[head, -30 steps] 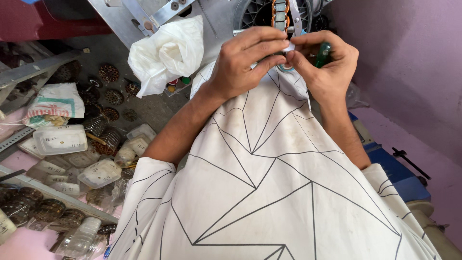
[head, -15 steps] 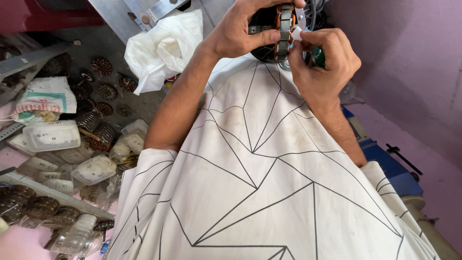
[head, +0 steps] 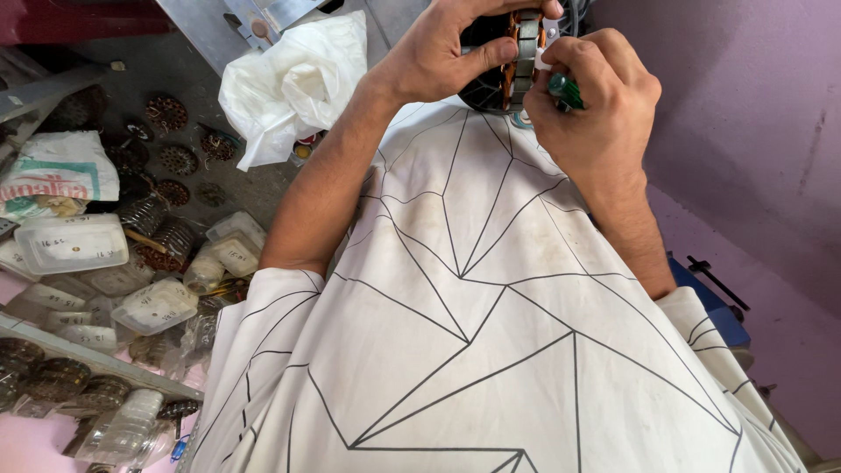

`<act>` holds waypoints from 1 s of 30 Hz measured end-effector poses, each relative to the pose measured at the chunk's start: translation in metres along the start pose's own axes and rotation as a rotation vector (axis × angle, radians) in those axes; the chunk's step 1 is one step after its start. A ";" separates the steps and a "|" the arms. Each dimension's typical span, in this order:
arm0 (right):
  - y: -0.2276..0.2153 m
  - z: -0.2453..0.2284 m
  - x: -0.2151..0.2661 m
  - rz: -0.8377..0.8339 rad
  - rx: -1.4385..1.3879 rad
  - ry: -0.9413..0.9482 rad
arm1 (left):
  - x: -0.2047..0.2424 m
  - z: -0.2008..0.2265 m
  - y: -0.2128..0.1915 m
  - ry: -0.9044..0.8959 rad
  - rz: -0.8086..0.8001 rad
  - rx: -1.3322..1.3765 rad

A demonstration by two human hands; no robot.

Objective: The person inserts small white plastic spacers into the slots of a copper-wound stator core held in a jig. They use a green screwdriver to push the spacers into place and a pair of blue-handled scissors to adjust the copper windings. The person repeats this process for multiple slots on the stator.

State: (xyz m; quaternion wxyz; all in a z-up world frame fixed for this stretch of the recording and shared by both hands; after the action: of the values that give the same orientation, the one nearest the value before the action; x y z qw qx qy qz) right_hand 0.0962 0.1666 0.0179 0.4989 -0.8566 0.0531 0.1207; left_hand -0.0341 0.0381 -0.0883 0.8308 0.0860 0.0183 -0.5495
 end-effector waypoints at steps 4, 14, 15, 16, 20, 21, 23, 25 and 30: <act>-0.006 0.003 -0.010 -0.114 0.041 0.043 | -0.001 0.002 0.000 0.091 0.019 -0.037; -0.014 -0.014 -0.033 -0.132 0.020 0.016 | 0.002 0.005 0.001 0.046 0.049 -0.046; -0.012 -0.017 -0.031 -0.134 0.051 0.031 | 0.002 0.004 0.002 0.045 0.055 -0.052; -0.011 -0.018 -0.031 -0.136 0.081 0.046 | 0.002 0.004 0.003 0.044 0.061 -0.058; -0.007 -0.012 -0.033 -0.194 0.186 0.017 | 0.003 0.003 0.003 0.067 0.071 -0.060; -0.009 -0.007 -0.036 -0.208 0.191 -0.026 | 0.003 0.002 0.003 0.074 0.074 -0.074; -0.007 0.014 -0.040 -0.271 0.032 0.044 | 0.003 -0.001 0.003 0.066 0.071 -0.078; -0.007 0.043 -0.043 -0.362 -0.302 0.261 | 0.002 -0.004 0.002 0.038 0.059 -0.063; 0.003 0.059 -0.023 -0.193 -0.778 0.305 | 0.002 0.001 0.004 0.068 0.071 -0.064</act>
State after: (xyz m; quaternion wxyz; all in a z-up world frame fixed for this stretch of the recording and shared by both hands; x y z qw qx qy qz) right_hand 0.0647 0.2152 -0.0065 0.1339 -0.9900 -0.0034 -0.0435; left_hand -0.0299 0.0372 -0.0871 0.8510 0.0787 0.0607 -0.5157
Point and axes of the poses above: each hand's wrist, its own x-axis away from the middle knuckle, its own y-axis out of the palm, z = x × y, the point moved 4 cm from there along -x, towards the middle knuckle, and after that the axes turned 11 degrees about -y, right-handed, at the moved point
